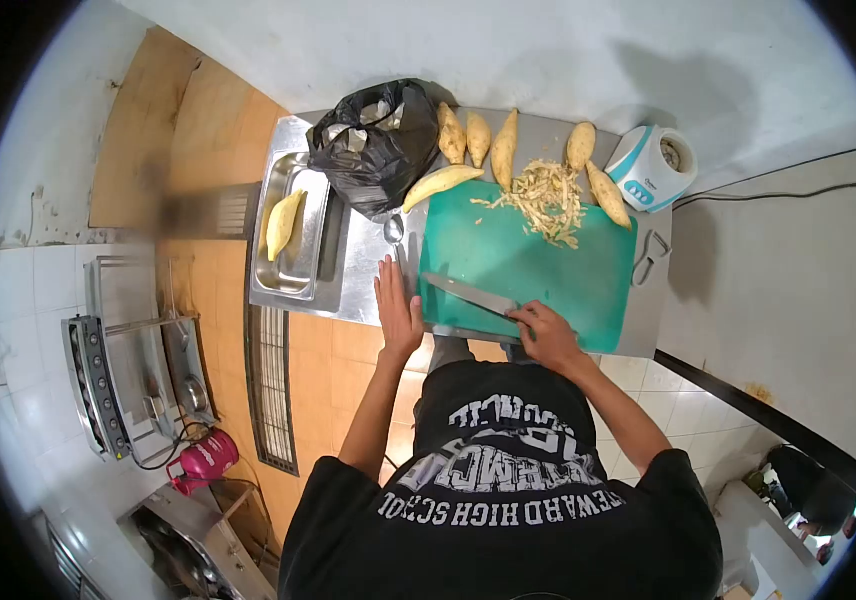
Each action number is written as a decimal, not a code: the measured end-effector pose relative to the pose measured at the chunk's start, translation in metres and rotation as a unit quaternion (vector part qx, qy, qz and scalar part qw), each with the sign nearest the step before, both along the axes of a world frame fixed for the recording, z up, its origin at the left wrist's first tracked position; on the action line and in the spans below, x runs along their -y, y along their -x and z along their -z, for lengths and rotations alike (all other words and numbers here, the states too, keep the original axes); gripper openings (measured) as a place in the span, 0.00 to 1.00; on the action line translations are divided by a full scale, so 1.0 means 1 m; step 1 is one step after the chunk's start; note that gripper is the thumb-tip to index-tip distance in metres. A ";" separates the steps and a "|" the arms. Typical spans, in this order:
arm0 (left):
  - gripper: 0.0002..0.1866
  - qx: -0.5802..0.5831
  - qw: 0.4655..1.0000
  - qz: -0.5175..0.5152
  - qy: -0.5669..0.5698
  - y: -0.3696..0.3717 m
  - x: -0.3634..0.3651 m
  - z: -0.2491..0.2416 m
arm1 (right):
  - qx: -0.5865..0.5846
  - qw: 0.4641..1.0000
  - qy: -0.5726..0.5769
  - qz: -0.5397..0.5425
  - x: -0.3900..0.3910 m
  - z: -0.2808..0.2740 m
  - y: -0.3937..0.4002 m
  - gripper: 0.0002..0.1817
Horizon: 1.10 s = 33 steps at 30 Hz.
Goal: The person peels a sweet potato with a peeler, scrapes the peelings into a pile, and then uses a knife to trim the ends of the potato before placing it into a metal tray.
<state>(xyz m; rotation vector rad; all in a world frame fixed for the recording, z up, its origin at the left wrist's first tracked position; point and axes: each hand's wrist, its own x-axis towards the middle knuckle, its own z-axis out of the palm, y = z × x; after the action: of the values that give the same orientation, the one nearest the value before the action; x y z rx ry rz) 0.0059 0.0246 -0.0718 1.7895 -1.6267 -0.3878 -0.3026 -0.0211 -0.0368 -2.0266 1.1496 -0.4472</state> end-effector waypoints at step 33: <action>0.43 0.214 0.937 0.267 -0.073 0.111 0.101 0.011 | 0.008 0.985 0.066 0.161 0.058 -0.021 0.106 0.18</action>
<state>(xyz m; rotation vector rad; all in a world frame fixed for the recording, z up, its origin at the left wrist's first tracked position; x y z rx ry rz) -0.1056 -0.0765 -0.0826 1.5823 -2.4629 -0.3814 -0.4082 -0.0786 -0.0158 -1.9461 1.4789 -0.7159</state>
